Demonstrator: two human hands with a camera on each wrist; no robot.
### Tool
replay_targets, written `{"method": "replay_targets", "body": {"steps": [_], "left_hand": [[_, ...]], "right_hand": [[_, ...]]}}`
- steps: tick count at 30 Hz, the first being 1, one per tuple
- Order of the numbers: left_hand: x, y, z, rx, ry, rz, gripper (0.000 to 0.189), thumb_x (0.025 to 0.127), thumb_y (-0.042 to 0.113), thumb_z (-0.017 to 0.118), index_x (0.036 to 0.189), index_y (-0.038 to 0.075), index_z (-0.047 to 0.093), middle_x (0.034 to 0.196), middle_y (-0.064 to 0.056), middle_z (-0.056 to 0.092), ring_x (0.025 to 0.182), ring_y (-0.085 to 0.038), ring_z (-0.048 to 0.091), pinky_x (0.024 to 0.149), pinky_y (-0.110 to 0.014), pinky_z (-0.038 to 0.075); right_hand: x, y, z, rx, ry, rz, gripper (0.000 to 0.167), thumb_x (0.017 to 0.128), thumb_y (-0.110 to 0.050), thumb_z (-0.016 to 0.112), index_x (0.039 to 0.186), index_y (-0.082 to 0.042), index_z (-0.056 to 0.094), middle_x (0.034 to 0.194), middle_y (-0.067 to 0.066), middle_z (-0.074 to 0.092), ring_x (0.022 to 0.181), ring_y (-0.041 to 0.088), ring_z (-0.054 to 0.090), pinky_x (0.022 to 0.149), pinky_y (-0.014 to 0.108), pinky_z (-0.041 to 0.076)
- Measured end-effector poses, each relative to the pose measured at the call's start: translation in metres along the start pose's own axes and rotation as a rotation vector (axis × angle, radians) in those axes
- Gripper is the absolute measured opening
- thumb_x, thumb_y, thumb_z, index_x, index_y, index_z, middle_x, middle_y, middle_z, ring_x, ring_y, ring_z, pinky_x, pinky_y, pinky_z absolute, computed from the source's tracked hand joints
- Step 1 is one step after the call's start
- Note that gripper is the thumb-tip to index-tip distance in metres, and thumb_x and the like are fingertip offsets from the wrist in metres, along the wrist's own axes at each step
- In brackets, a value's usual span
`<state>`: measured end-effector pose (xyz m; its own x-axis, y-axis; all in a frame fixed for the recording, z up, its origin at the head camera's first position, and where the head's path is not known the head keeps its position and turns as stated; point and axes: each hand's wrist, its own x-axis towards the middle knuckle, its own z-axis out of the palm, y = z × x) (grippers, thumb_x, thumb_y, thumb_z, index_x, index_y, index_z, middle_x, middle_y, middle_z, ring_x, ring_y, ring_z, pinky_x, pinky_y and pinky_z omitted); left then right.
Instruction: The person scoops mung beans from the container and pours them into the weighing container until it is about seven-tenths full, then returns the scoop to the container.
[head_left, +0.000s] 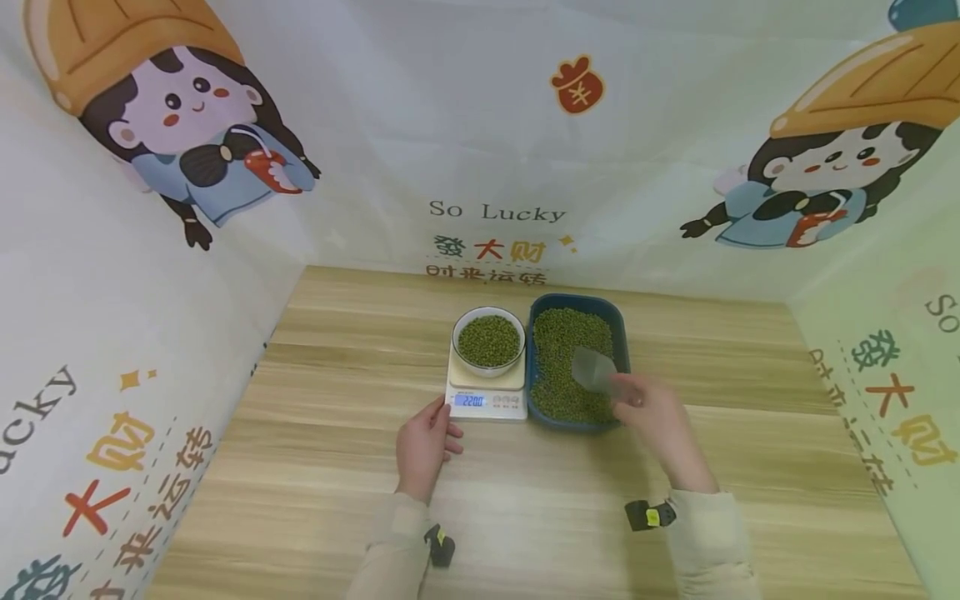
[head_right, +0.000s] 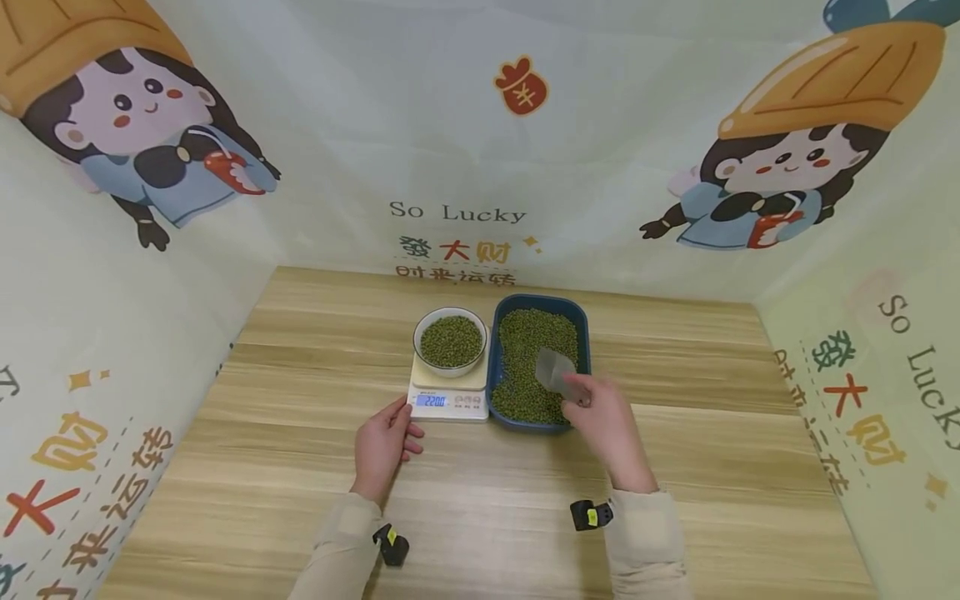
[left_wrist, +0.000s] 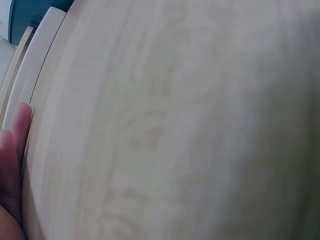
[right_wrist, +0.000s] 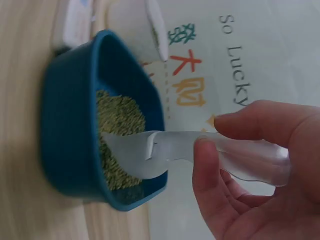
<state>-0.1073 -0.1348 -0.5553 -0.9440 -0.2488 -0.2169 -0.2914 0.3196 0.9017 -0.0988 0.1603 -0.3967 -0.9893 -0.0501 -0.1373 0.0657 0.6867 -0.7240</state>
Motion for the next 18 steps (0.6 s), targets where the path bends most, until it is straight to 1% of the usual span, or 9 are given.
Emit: {"method": "replay_targets", "body": {"steps": [3, 4, 7, 10, 11, 12, 14, 16, 18], "left_hand": [[0.0, 0.0, 0.0, 0.004, 0.002, 0.003, 0.038, 0.093, 0.032, 0.047, 0.126, 0.013, 0.051, 0.066, -0.001, 0.062, 0.048, -0.013, 0.06, 0.038, -0.022, 0.048], [0.0, 0.0, 0.001, 0.006, 0.002, 0.004, 0.038, 0.093, 0.032, 0.046, 0.126, 0.013, 0.051, 0.065, -0.001, 0.062, 0.048, -0.013, 0.06, 0.037, -0.022, 0.047], [0.0, 0.0, 0.002, 0.006, 0.007, 0.0, 0.037, 0.093, 0.031, 0.046, 0.125, 0.014, 0.052, 0.065, -0.001, 0.062, 0.047, -0.013, 0.06, 0.037, -0.022, 0.047], [-0.001, 0.0, 0.003, 0.008, 0.003, -0.006, 0.037, 0.093, 0.031, 0.046, 0.126, 0.014, 0.051, 0.065, 0.0, 0.062, 0.047, -0.013, 0.06, 0.038, -0.022, 0.048], [-0.001, 0.0, 0.003, 0.006, 0.0, -0.011, 0.037, 0.093, 0.031, 0.046, 0.126, 0.014, 0.051, 0.065, 0.0, 0.062, 0.047, -0.013, 0.06, 0.038, -0.021, 0.048], [-0.001, 0.0, 0.003, 0.007, -0.004, -0.015, 0.037, 0.093, 0.03, 0.046, 0.126, 0.014, 0.051, 0.065, 0.0, 0.062, 0.048, -0.013, 0.06, 0.038, -0.022, 0.048], [-0.001, 0.001, 0.002, 0.009, -0.005, -0.016, 0.037, 0.093, 0.03, 0.046, 0.126, 0.014, 0.051, 0.065, 0.0, 0.062, 0.048, -0.013, 0.06, 0.039, -0.023, 0.048], [-0.001, 0.002, 0.002, 0.008, -0.001, -0.018, 0.037, 0.093, 0.03, 0.046, 0.126, 0.014, 0.051, 0.065, 0.0, 0.062, 0.048, -0.014, 0.06, 0.039, -0.023, 0.048], [0.0, 0.002, 0.001, 0.01, 0.004, -0.015, 0.037, 0.093, 0.031, 0.046, 0.126, 0.014, 0.051, 0.065, -0.001, 0.063, 0.048, -0.014, 0.06, 0.039, -0.024, 0.048]], "right_hand": [[-0.003, 0.007, 0.007, -0.034, 0.058, -0.002, 0.04, 0.084, -0.01, 0.056, 0.123, -0.005, 0.05, 0.122, 0.02, 0.049, 0.1, 0.033, 0.053, 0.079, 0.045, 0.047], [-0.003, 0.008, 0.009, -0.052, 0.09, -0.007, 0.039, 0.084, -0.011, 0.055, 0.122, -0.005, 0.051, 0.121, 0.019, 0.05, 0.097, 0.032, 0.055, 0.076, 0.044, 0.049], [-0.002, 0.013, 0.011, -0.124, 0.235, -0.052, 0.032, 0.086, -0.016, 0.055, 0.116, -0.005, 0.056, 0.106, 0.018, 0.06, 0.076, 0.026, 0.061, 0.058, 0.033, 0.051], [-0.002, 0.016, 0.007, -0.194, 0.383, -0.092, 0.032, 0.088, -0.026, 0.055, 0.11, -0.004, 0.059, 0.088, 0.018, 0.066, 0.049, 0.019, 0.057, 0.037, 0.026, 0.043], [-0.002, 0.016, 0.005, -0.213, 0.429, -0.103, 0.034, 0.088, -0.031, 0.055, 0.108, -0.004, 0.06, 0.083, 0.017, 0.066, 0.045, 0.017, 0.055, 0.035, 0.026, 0.041], [-0.002, 0.016, 0.001, -0.23, 0.466, -0.107, 0.035, 0.088, -0.035, 0.055, 0.105, -0.004, 0.061, 0.081, 0.016, 0.066, 0.044, 0.014, 0.054, 0.036, 0.025, 0.041], [-0.003, 0.015, -0.006, -0.254, 0.516, -0.123, 0.039, 0.086, -0.041, 0.055, 0.099, -0.005, 0.064, 0.076, 0.014, 0.066, 0.038, 0.012, 0.048, 0.036, 0.027, 0.04], [-0.004, 0.013, -0.012, -0.283, 0.543, -0.138, 0.042, 0.085, -0.046, 0.055, 0.092, -0.006, 0.067, 0.07, 0.012, 0.066, 0.035, 0.01, 0.043, 0.037, 0.027, 0.04], [-0.005, 0.01, -0.017, -0.318, 0.546, -0.148, 0.046, 0.083, -0.049, 0.055, 0.086, -0.006, 0.068, 0.064, 0.009, 0.065, 0.033, 0.009, 0.04, 0.035, 0.027, 0.038]]}}
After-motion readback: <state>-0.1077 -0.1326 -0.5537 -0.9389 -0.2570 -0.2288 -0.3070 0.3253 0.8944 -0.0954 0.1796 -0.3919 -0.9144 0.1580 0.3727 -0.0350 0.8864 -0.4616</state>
